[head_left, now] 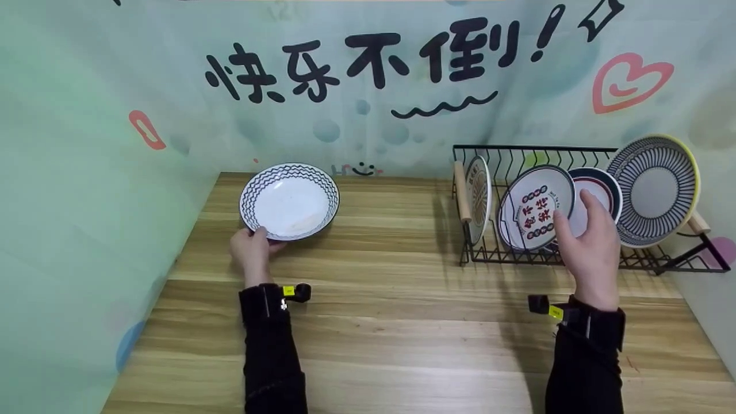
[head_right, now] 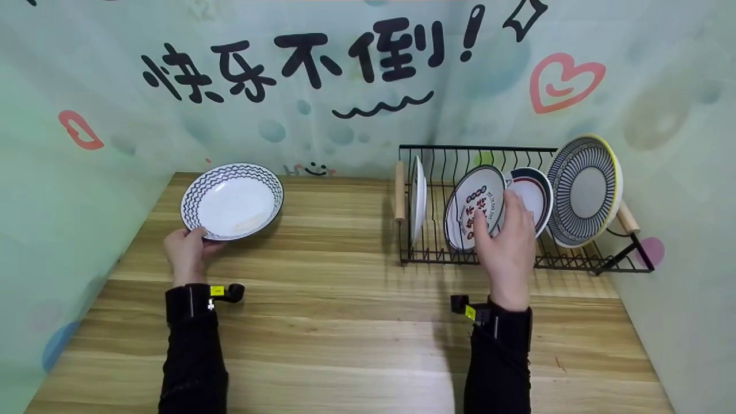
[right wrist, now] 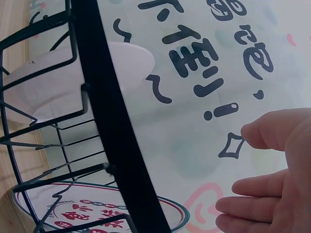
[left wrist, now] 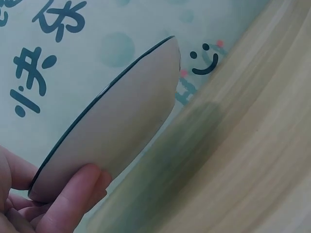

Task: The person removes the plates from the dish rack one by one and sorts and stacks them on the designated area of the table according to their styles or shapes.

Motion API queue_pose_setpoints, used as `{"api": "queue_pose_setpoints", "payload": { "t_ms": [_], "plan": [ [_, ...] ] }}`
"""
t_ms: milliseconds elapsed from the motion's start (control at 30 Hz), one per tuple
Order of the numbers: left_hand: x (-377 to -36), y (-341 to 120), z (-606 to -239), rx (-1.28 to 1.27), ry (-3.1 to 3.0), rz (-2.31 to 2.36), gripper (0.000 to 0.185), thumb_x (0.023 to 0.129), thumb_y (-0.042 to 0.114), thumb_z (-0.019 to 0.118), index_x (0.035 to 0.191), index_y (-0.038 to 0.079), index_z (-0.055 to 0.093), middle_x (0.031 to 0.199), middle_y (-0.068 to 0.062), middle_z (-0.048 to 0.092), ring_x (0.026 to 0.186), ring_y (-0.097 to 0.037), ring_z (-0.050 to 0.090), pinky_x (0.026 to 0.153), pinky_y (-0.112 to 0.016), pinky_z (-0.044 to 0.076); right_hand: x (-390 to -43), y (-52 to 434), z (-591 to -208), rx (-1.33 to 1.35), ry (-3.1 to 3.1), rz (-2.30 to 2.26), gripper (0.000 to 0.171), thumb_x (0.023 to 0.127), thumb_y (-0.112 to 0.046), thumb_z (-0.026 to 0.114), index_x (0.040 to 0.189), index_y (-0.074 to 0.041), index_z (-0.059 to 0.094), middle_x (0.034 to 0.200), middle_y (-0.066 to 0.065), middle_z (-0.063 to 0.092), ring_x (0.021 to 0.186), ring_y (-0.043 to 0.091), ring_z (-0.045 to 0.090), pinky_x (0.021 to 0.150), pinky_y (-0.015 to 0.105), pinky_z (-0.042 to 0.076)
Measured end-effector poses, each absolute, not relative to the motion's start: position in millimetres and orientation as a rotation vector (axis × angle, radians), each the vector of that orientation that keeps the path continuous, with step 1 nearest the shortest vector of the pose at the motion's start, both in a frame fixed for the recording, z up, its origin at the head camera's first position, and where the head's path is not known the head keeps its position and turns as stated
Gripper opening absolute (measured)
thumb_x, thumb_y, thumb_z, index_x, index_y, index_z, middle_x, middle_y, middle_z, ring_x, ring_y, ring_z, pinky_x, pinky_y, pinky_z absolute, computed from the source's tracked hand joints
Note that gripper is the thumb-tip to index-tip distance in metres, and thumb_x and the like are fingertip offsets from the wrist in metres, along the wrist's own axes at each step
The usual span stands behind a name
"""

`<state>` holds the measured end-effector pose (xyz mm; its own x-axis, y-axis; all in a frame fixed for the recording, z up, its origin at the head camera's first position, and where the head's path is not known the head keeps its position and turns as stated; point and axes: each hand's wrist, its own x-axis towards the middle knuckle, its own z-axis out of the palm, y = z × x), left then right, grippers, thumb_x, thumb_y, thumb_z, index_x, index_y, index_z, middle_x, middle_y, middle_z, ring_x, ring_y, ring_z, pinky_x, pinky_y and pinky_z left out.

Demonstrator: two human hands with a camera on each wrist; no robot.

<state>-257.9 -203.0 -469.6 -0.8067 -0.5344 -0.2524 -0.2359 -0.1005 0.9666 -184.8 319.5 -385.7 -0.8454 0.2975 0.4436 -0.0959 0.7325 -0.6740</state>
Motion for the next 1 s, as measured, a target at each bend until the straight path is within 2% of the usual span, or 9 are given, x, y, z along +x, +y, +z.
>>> {"api": "queue_pose_setpoints", "payload": {
  "t_ms": [167,367,600,800,1000],
  "plan": [
    [-258,-203,-474,0.870,-1.948,-2.019,0.035,0.096,0.006,0.050,0.127,-0.010,0.054,0.127,-0.025,0.059,0.060,-0.016,0.070,0.066,-0.027,0.059,-186,321,-387,-0.157,-2.401,0.973,0.060,0.097,-0.026,0.058,0.148,0.002,0.041,0.148,0.025,0.043,0.136,0.042,0.038,0.117,0.049,0.024],
    [-258,-203,-478,0.891,-1.909,-2.075,0.034,0.098,0.005,0.051,0.129,-0.009,0.053,0.135,-0.024,0.054,0.065,-0.017,0.071,0.071,-0.027,0.059,-185,323,-388,-0.172,-2.410,0.970,0.060,0.097,-0.026,0.058,0.148,0.001,0.040,0.148,0.025,0.043,0.136,0.042,0.038,0.117,0.049,0.024],
    [-259,-203,-482,0.908,-1.853,-2.129,0.028,0.096,0.004,0.049,0.120,-0.011,0.052,0.129,-0.026,0.055,0.060,-0.019,0.071,0.069,-0.029,0.060,-184,323,-387,-0.178,-2.412,0.975,0.059,0.097,-0.025,0.057,0.148,0.001,0.041,0.147,0.026,0.044,0.135,0.044,0.039,0.116,0.050,0.025],
    [-258,-205,-482,0.931,-1.863,-2.143,0.041,0.097,0.006,0.050,0.135,-0.009,0.047,0.136,-0.025,0.052,0.063,-0.018,0.071,0.071,-0.028,0.060,-184,325,-387,-0.198,-2.425,0.979,0.061,0.097,-0.027,0.058,0.149,-0.001,0.039,0.148,0.026,0.043,0.136,0.043,0.038,0.117,0.051,0.024],
    [-258,-205,-482,0.931,-1.910,-2.142,0.041,0.098,0.007,0.050,0.136,-0.008,0.046,0.137,-0.024,0.051,0.067,-0.019,0.072,0.074,-0.028,0.059,-184,330,-387,-0.211,-2.415,0.977,0.061,0.097,-0.027,0.058,0.149,0.000,0.040,0.148,0.025,0.043,0.136,0.042,0.038,0.117,0.049,0.024]
  ]
}}
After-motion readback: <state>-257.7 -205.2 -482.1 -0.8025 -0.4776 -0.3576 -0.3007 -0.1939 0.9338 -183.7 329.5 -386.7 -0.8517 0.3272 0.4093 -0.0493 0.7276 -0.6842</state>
